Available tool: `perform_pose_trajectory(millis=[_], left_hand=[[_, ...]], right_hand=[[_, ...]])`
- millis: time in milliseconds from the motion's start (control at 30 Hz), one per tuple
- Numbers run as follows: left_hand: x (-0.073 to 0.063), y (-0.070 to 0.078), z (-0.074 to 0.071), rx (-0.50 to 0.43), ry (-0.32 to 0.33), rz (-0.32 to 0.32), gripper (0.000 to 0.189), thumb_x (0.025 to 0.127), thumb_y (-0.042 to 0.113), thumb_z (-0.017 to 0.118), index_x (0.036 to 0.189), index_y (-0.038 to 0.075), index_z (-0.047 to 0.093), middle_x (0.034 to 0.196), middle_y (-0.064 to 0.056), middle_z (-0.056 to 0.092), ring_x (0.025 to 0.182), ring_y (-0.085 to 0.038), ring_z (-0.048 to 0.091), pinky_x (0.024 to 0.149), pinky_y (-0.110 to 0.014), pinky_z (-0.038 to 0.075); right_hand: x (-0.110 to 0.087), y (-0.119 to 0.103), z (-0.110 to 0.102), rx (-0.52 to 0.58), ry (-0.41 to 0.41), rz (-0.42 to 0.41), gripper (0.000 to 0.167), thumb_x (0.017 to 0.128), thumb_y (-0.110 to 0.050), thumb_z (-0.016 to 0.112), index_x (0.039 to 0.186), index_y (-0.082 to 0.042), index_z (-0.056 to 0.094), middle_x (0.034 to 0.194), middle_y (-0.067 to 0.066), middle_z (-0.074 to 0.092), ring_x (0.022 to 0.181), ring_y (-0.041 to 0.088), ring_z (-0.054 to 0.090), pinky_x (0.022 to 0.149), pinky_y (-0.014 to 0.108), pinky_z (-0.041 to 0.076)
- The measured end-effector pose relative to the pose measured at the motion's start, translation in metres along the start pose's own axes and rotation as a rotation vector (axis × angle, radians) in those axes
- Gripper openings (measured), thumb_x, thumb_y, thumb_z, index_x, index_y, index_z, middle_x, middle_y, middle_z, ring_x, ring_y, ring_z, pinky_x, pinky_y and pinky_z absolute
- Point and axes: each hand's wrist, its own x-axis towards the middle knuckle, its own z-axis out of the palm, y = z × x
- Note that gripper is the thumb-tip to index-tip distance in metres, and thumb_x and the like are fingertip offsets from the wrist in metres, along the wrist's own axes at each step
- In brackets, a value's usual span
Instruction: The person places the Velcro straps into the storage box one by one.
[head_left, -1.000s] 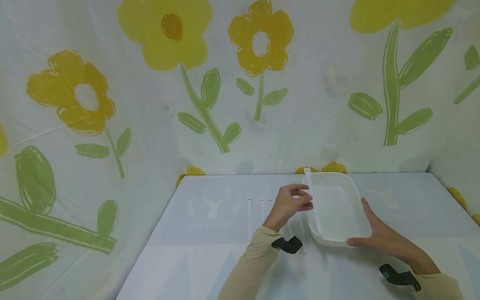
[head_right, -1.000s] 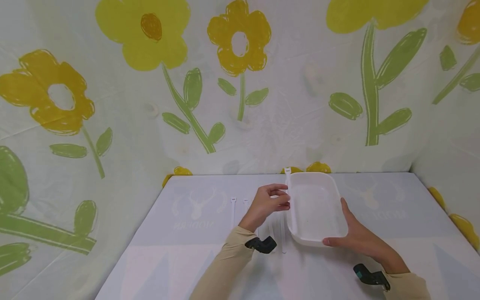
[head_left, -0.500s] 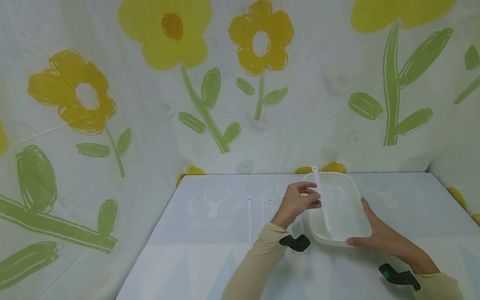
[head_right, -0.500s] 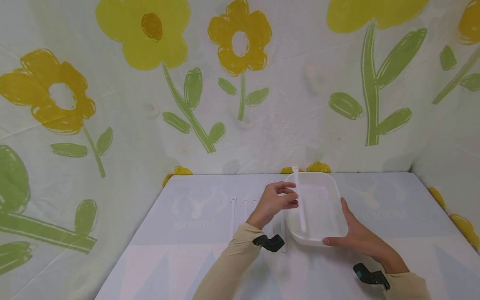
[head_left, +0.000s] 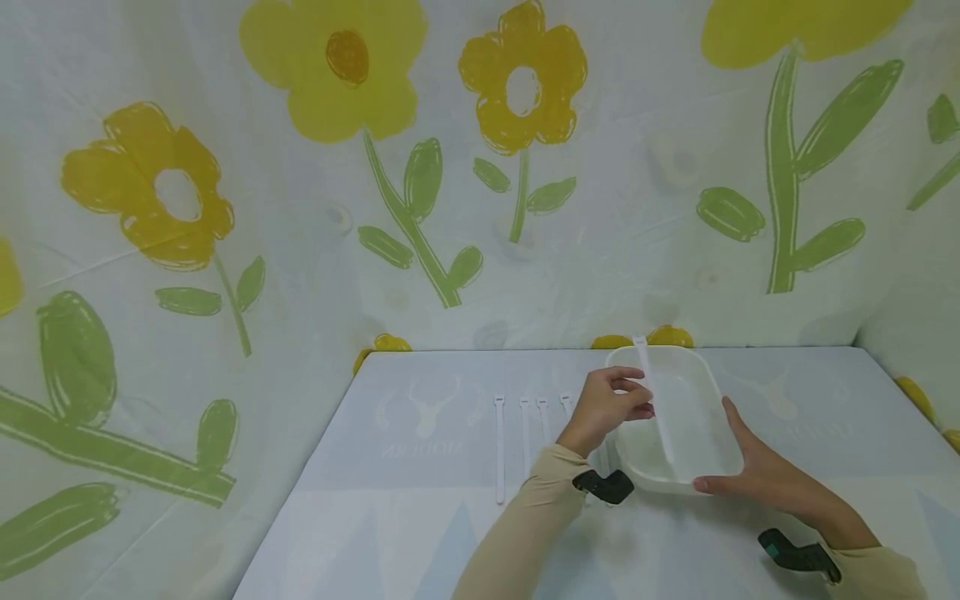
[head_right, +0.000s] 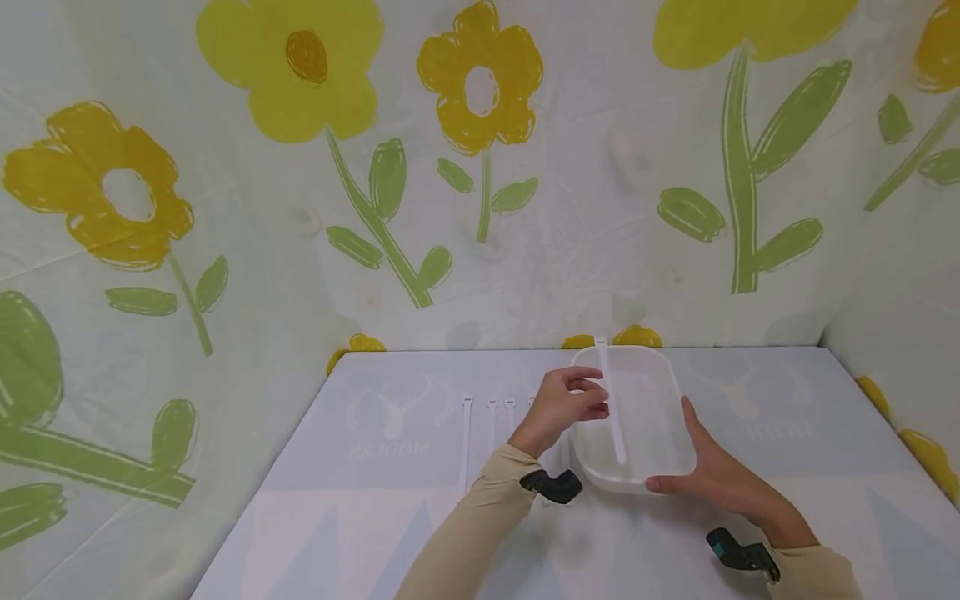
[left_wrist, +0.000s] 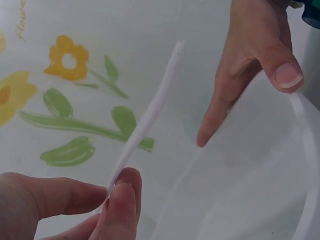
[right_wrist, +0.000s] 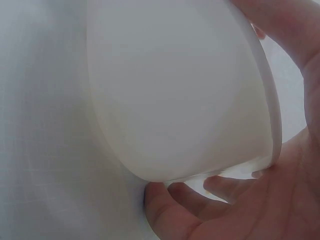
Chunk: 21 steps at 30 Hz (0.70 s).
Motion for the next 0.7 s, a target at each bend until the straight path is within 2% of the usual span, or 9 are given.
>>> perform_pose_trajectory(millis=[300,567,700], left_hand=[[0.002,-0.004,0.009,0.024,0.011,-0.015,0.029,0.091,0.000,0.073,0.119,0.005,0.072,0.089,-0.001,0.070,0.076,-0.022,0.077,0.074,-0.032,0.067],[0.006,-0.006,0.017,-0.016,0.007,-0.014,0.026,0.092,-0.002,0.071,0.118,0.003,0.071,0.088,-0.007,0.070,0.076,-0.025,0.076,0.074,-0.034,0.067],[0.007,-0.007,0.020,-0.004,0.017,-0.028,0.026,0.092,-0.003,0.070,0.116,0.005,0.071,0.088,-0.004,0.069,0.075,-0.024,0.076,0.074,-0.034,0.067]], right_hand=[[-0.001,0.001,0.001,-0.009,0.018,-0.019,0.143,0.083,-0.053,0.080,0.155,-0.005,-0.034,0.160,0.047,-0.001,0.134,0.066,0.032,0.097,0.075,0.051],[-0.002,0.000,0.002,-0.005,0.024,-0.025,0.142,0.084,-0.052,0.080,0.155,-0.005,-0.034,0.159,0.047,0.004,0.129,0.062,0.039,0.096,0.074,0.052],[-0.002,0.000,0.002,0.008,0.029,-0.040,0.142,0.084,-0.049,0.081,0.156,-0.005,-0.033,0.158,0.046,0.007,0.125,0.059,0.043,0.095,0.071,0.054]])
